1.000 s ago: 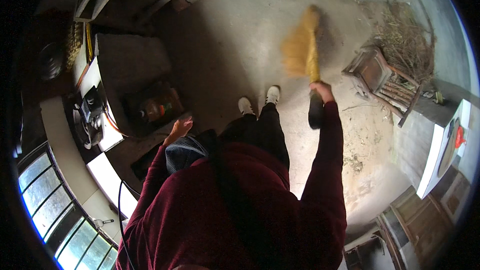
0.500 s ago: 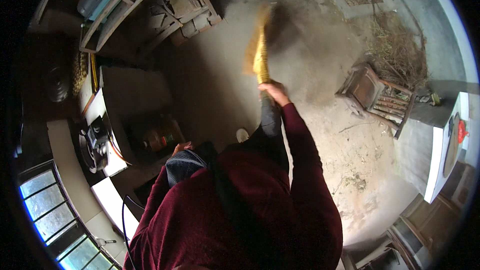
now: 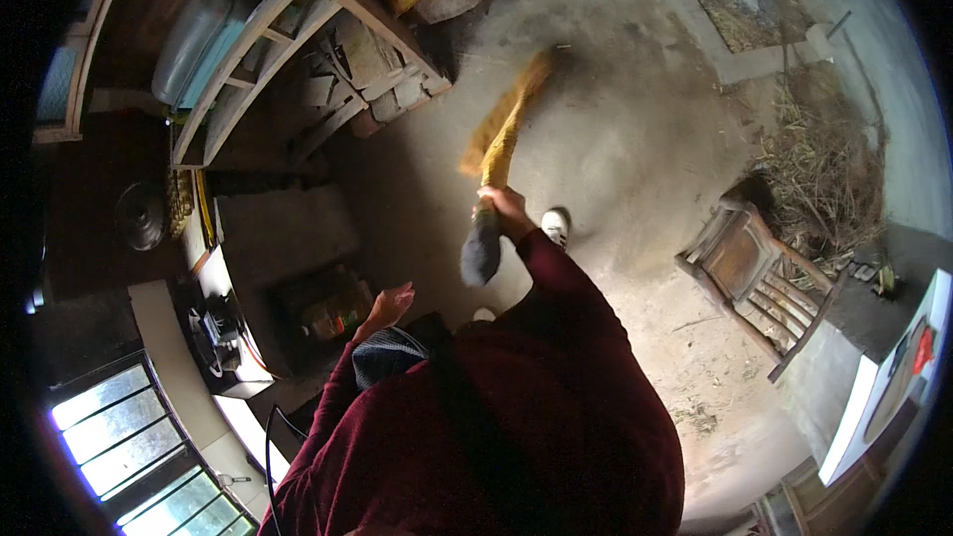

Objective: The person sweeps a cluttered concrete floor using a traditional straw broom. They move a basket of vegetables and a wooden stool to clear the area and continue sweeping debris into a pile near a hearth.

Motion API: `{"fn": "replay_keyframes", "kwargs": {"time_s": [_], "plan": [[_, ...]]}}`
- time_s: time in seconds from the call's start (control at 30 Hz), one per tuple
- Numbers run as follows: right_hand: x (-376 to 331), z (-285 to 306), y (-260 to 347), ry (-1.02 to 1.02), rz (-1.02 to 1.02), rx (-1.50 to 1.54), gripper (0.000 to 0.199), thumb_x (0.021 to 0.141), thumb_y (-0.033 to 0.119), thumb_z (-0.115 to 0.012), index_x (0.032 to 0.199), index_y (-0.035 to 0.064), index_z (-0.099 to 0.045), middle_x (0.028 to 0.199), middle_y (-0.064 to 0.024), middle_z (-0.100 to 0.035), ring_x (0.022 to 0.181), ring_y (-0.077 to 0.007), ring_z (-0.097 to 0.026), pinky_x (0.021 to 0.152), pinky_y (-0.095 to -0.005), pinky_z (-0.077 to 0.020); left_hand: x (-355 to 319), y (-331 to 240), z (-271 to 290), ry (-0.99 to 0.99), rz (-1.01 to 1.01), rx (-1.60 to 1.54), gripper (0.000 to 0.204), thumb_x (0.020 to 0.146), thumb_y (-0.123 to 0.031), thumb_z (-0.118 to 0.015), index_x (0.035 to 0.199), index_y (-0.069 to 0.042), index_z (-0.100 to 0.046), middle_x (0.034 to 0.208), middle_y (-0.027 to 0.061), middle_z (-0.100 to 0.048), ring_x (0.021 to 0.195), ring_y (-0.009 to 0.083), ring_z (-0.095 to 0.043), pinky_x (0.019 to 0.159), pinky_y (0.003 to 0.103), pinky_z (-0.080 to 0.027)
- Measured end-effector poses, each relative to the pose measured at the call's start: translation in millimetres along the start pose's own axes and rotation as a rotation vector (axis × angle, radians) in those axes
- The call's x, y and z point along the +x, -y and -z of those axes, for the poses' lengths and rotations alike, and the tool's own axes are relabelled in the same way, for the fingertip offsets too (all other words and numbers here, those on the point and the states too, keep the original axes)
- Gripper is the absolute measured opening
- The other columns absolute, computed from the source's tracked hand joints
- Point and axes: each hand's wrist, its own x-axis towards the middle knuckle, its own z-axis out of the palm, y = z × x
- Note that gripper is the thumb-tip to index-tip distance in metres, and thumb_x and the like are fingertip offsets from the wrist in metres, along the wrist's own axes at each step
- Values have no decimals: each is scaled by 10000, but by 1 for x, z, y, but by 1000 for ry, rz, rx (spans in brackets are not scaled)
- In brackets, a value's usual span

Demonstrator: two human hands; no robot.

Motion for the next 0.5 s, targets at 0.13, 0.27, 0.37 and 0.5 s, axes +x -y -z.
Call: {"fn": "replay_keyframes", "kwargs": {"time_s": [0.13, 0.27, 0.37, 0.5], "plan": [[6, -24, -3, -183, 198, -93, 258, 713, 39, -603, 922, 39, -453, 645, -86, -515, 483, -204, -546, 437, -366, -481, 18, -32, 3, 23, 162, -167, 334, 812, -208, -576, 1109, -56, -561, 994, 127, -621, 882, 168, -603, 735, 286, -475], [61, -15, 47, -10, 185, -387, 214, 718, 114, -617, 871, 15, -503, 646, -88, -555, 492, -190, -562, 463, -324, -475, 30, -15, 6, 45, 139, -70, 405, 781, -202, -584, 1146, -36, -525, 962, 153, -624, 880, 212, -616, 757, 293, -483], [77, -22, 119, 69, -41, -491, 200, 716, 194, -627, 781, 27, -539, 613, -89, -575, 500, -170, -560, 464, -297, -460, 32, 15, 0, 97, 179, -101, 425, 769, -211, -603, 1153, -48, -523, 950, 146, -629, 858, 200, -622, 745, 291, -486], [108, 53, 172, 85, -33, -345, 177, 727, 193, -629, 774, 45, -545, 606, -71, -551, 488, -149, -525, 473, -276, -450, 71, 18, 24, 157, 59, 29, 443, 766, -219, -611, 1162, -46, -516, 944, 135, -633, 839, 177, -625, 726, 288, -489]]}}
